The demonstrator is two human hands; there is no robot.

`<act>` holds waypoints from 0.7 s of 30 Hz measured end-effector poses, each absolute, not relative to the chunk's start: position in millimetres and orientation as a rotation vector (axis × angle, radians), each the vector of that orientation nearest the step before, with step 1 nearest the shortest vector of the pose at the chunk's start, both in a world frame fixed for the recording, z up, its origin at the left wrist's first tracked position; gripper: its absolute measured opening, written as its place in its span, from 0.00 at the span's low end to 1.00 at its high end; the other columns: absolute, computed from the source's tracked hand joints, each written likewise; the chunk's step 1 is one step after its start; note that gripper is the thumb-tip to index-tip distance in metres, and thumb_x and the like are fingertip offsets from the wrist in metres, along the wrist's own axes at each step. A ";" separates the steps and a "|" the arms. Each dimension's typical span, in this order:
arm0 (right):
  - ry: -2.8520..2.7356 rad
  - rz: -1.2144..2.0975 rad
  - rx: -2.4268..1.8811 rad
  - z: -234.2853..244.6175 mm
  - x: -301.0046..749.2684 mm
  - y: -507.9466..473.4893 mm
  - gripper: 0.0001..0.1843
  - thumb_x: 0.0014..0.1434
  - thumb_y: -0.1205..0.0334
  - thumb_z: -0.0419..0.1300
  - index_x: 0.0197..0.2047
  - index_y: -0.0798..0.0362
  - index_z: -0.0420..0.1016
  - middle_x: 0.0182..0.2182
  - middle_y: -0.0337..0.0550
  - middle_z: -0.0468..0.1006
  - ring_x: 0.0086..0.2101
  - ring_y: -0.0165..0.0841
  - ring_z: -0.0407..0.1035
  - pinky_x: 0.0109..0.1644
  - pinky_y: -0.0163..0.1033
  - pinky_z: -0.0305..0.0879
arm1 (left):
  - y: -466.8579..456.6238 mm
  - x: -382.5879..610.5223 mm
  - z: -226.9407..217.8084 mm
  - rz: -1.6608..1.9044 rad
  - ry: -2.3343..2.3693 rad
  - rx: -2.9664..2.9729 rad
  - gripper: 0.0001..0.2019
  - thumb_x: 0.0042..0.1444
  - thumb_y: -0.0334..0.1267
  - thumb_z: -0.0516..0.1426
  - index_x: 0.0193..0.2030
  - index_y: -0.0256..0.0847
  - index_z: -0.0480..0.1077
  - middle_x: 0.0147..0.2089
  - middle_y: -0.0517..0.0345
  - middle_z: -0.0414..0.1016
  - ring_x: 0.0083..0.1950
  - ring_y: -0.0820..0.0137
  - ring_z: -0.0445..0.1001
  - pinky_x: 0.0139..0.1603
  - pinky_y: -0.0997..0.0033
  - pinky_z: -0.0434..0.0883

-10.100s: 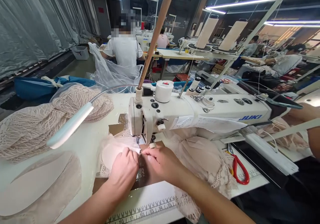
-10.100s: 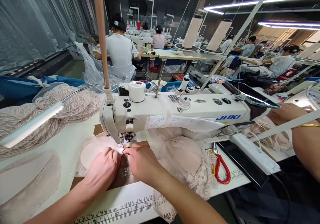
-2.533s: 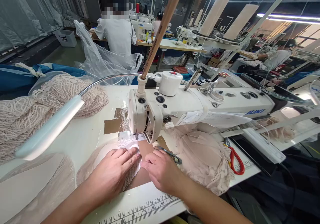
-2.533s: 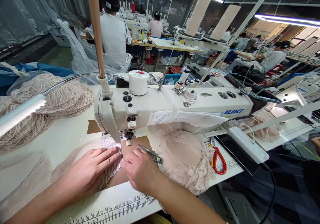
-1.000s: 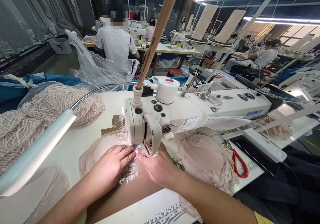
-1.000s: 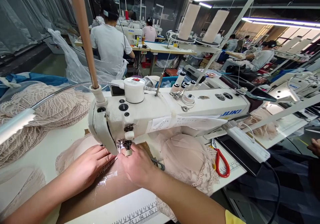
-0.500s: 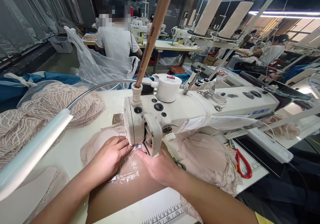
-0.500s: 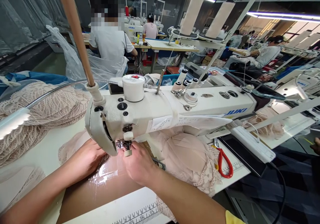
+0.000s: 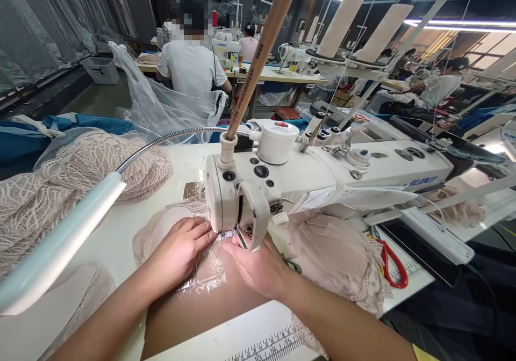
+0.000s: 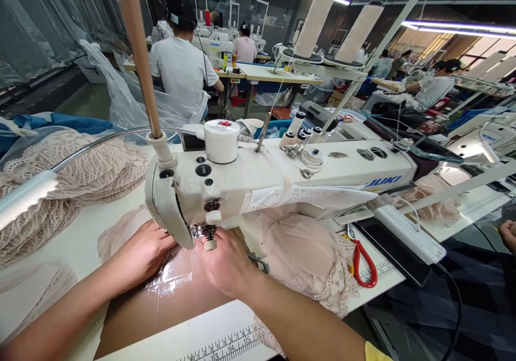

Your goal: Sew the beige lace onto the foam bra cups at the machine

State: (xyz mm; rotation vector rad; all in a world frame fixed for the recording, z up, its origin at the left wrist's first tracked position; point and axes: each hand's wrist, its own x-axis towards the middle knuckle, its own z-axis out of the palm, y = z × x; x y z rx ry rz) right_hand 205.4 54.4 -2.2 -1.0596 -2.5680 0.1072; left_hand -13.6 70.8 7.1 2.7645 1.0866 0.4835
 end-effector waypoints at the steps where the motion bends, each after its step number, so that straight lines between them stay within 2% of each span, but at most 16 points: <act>1: -2.563 0.118 -1.058 -2.5 205.5 54.4 0.14 0.61 0.71 0.49 0.43 0.54 0.75 0.35 0.46 0.73 0.36 0.36 0.63 0.39 0.40 0.58 | 70.8 -13.4 7.1 0.483 1.087 2.764 0.20 0.60 0.25 0.49 0.55 0.46 0.70 0.50 0.51 0.76 0.50 0.59 0.70 0.48 0.56 0.67; 4: -2.547 0.172 -1.064 -4.9 205.8 54.0 0.16 0.62 0.70 0.49 0.47 0.53 0.75 0.35 0.46 0.73 0.36 0.36 0.64 0.39 0.40 0.59 | 70.7 -13.1 6.9 0.468 1.103 2.767 0.19 0.60 0.26 0.49 0.54 0.45 0.71 0.50 0.50 0.76 0.48 0.59 0.69 0.47 0.57 0.67; 9: -2.535 0.205 -1.101 -7.9 206.5 53.3 0.14 0.63 0.68 0.49 0.43 0.55 0.75 0.38 0.49 0.73 0.38 0.37 0.64 0.41 0.40 0.60 | 69.3 -16.4 6.3 0.368 1.178 2.818 0.19 0.57 0.24 0.51 0.52 0.42 0.71 0.54 0.48 0.74 0.50 0.56 0.68 0.47 0.56 0.67; 14: -2.492 0.161 -1.118 -6.3 208.5 52.7 0.16 0.62 0.70 0.50 0.49 0.54 0.74 0.40 0.49 0.75 0.40 0.38 0.66 0.45 0.41 0.61 | 59.4 -19.4 10.6 0.214 1.413 2.834 0.13 0.58 0.29 0.52 0.48 0.37 0.73 0.47 0.43 0.74 0.44 0.55 0.70 0.39 0.58 0.71; 17: -2.499 0.133 -1.157 -4.5 210.5 52.7 0.17 0.59 0.72 0.52 0.48 0.52 0.74 0.41 0.48 0.76 0.41 0.38 0.66 0.45 0.41 0.60 | 49.0 -16.2 14.8 0.148 1.466 2.740 0.12 0.62 0.33 0.49 0.44 0.37 0.73 0.42 0.45 0.73 0.39 0.58 0.72 0.34 0.61 0.71; 21: -2.541 0.113 -1.205 -2.9 212.4 53.2 0.15 0.59 0.73 0.52 0.45 0.51 0.74 0.39 0.46 0.76 0.39 0.38 0.66 0.43 0.41 0.59 | 38.0 -9.3 15.6 0.123 1.426 2.621 0.13 0.64 0.33 0.47 0.41 0.37 0.73 0.41 0.47 0.72 0.39 0.61 0.72 0.36 0.61 0.73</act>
